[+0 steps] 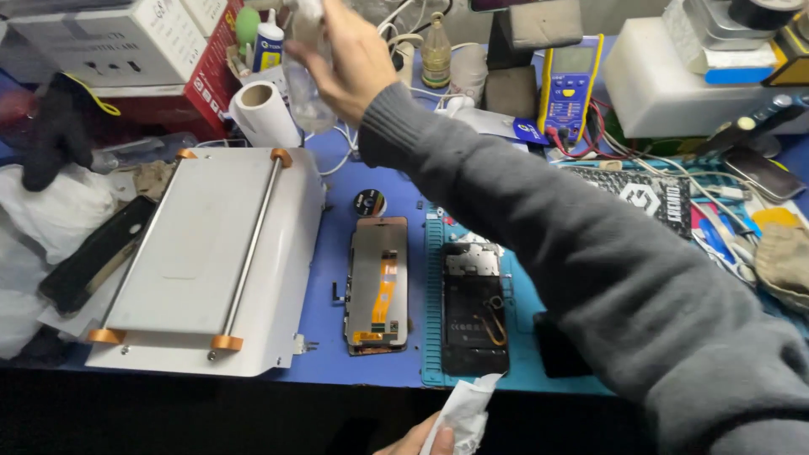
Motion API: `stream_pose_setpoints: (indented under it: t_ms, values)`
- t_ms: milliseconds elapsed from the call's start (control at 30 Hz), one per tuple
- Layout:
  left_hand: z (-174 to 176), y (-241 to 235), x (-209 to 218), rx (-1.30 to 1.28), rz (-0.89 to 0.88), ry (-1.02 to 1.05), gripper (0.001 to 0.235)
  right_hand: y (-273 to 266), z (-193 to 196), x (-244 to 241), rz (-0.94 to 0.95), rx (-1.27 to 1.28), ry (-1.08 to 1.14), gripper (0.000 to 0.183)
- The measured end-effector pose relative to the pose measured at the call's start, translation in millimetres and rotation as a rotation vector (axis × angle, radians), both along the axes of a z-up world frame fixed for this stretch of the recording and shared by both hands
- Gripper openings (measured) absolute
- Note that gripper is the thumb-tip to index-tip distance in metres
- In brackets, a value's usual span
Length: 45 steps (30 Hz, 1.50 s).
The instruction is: Cleaning a smartphone screen with liquid and a cloth, then applying strips of masking tape to the surface.
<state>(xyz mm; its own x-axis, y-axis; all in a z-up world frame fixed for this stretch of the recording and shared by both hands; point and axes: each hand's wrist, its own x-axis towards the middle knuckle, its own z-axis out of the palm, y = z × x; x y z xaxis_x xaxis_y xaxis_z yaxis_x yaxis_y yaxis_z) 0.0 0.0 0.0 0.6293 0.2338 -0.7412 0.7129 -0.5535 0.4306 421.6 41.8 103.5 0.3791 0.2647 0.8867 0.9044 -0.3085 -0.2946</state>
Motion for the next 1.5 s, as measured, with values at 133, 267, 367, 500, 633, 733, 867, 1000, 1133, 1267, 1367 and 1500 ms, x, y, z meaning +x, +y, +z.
stream_pose_setpoints:
  t_ms: [133, 267, 367, 500, 633, 733, 867, 1000, 1133, 1267, 1367, 1500]
  values:
    - [-32.6, -41.4, -14.2, -0.037, 0.356, -1.018, 0.033, -124.2, 67.0, -125.5, 0.268, 0.002, 0.063, 0.030]
    - [-12.0, -55.4, -7.4, -0.270, 0.238, -1.408, 0.021, -235.3, 87.8, -236.6, 0.174, -0.098, 0.079, 0.027]
    - [14.7, -68.1, -9.9, -0.420, 0.185, -1.340, 0.021, -315.0, 46.2, -318.1, 0.018, -0.150, 0.079, 0.031]
    - [8.8, -80.3, -11.7, -0.485, 0.032, -0.917, 0.039, -389.7, -9.3, -407.3, 0.019, 0.011, 0.598, 0.056]
    - [8.6, -110.7, 4.4, -0.732, 0.050, -0.829, 0.051, -405.7, -60.9, -441.5, -0.102, 0.320, 0.839, 0.085]
    - [4.9, -132.2, 24.5, -1.010, 0.093, -0.922, 0.051, -415.1, -77.5, -445.7, 0.052, 0.490, 1.155, 0.100]
    - [13.0, -150.5, 54.9, -1.465, 0.476, -0.796, 0.058, -410.8, -56.6, -430.6, 0.094, 0.328, 0.963, 0.096]
    - [19.4, -158.3, 74.4, -1.510, 0.449, -0.932, 0.063, -402.5, -22.0, -397.0, 0.060, -0.205, 0.861, 0.087]
    - [20.3, -153.0, 74.9, -1.489, 0.533, -0.927, 0.065, -379.5, -16.7, -382.0, 0.084, -0.231, 0.810, 0.086]
    - [22.3, -143.3, 72.0, -1.502, 0.415, -0.989, 0.065, -363.3, -20.4, -374.6, 0.064, -0.243, 0.857, 0.077]
    - [22.2, -138.5, 69.0, -1.534, 0.434, -1.007, 0.065, -352.4, -23.6, -374.3, 0.045, -0.225, 0.820, 0.086]
    - [23.7, -130.7, 65.6, -1.510, 0.412, -1.016, 0.063, -344.6, -22.8, -371.7, 0.074, -0.183, 0.842, 0.083]
